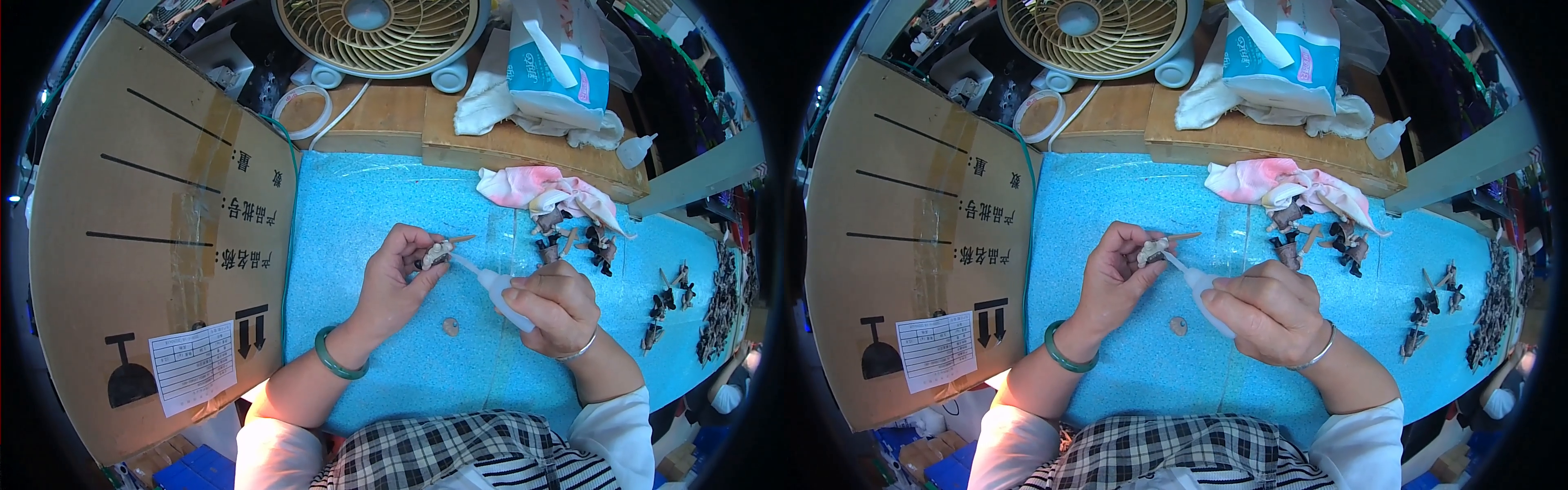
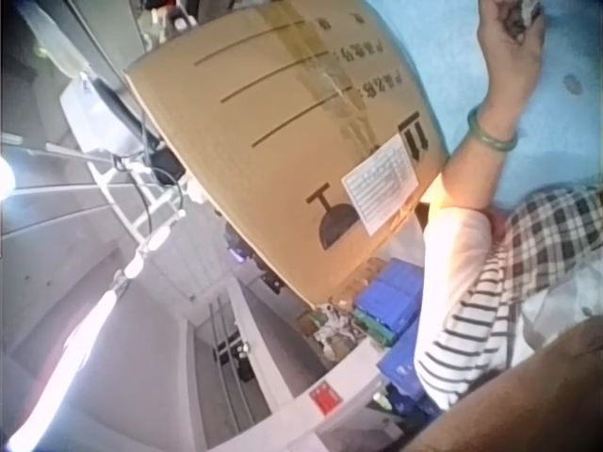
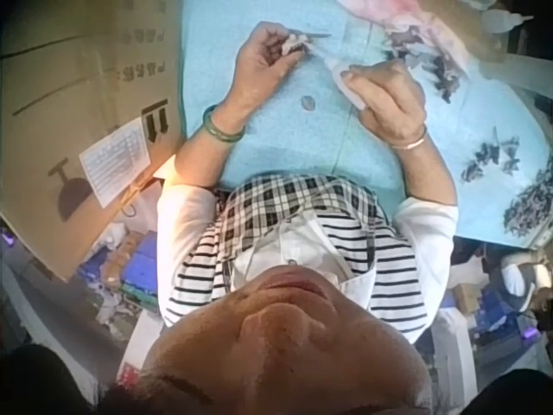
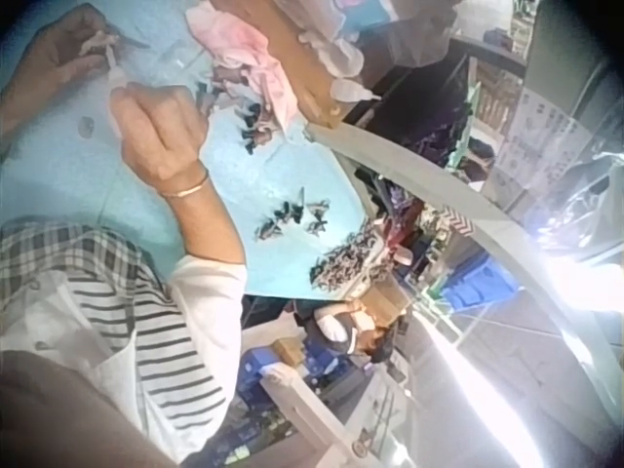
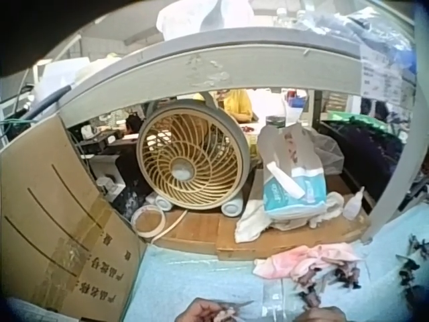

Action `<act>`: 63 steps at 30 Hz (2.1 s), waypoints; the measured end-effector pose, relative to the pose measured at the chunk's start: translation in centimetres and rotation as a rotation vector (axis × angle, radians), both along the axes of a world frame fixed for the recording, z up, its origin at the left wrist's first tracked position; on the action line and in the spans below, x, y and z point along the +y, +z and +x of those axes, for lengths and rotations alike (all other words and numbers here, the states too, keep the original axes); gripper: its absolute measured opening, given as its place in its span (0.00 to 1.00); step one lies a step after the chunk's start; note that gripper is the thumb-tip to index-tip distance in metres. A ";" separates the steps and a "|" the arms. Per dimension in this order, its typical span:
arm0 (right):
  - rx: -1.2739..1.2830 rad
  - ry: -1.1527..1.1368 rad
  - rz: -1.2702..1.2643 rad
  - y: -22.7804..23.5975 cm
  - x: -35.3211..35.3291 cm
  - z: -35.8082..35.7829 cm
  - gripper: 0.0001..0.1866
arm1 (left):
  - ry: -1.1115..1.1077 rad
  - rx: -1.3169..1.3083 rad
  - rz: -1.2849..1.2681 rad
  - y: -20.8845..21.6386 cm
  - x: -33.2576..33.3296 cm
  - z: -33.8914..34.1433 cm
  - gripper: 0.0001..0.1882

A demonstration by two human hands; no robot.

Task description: The person assembles toy figurines by applying glue to the figurine parts with a squeeze bottle, attaching small accessories by hand, and pressing the pieces together.

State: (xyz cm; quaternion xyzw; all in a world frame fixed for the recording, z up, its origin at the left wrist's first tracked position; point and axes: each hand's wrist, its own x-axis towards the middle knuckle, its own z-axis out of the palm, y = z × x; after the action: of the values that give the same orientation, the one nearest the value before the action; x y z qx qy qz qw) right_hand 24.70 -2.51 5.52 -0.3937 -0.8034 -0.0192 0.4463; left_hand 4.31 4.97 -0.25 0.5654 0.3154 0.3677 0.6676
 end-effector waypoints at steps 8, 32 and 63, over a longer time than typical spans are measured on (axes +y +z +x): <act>0.013 0.002 0.020 0.1 -0.2 0.0 0.19 | 0.015 -0.025 -0.014 -0.2 0.0 0.0 0.17; -0.010 0.028 -0.005 0.0 -0.3 -0.3 0.16 | -0.022 0.033 0.002 0.0 -0.1 0.0 0.16; 0.013 0.035 0.017 -0.1 -0.3 -0.3 0.16 | -0.037 0.027 0.001 -0.3 0.0 -0.1 0.16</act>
State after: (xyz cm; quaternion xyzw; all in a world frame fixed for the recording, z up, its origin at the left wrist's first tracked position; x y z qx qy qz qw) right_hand 24.36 -2.82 5.40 -0.3758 -0.8072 -0.0155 0.4550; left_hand 4.19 4.94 -0.56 0.5763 0.3135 0.3477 0.6699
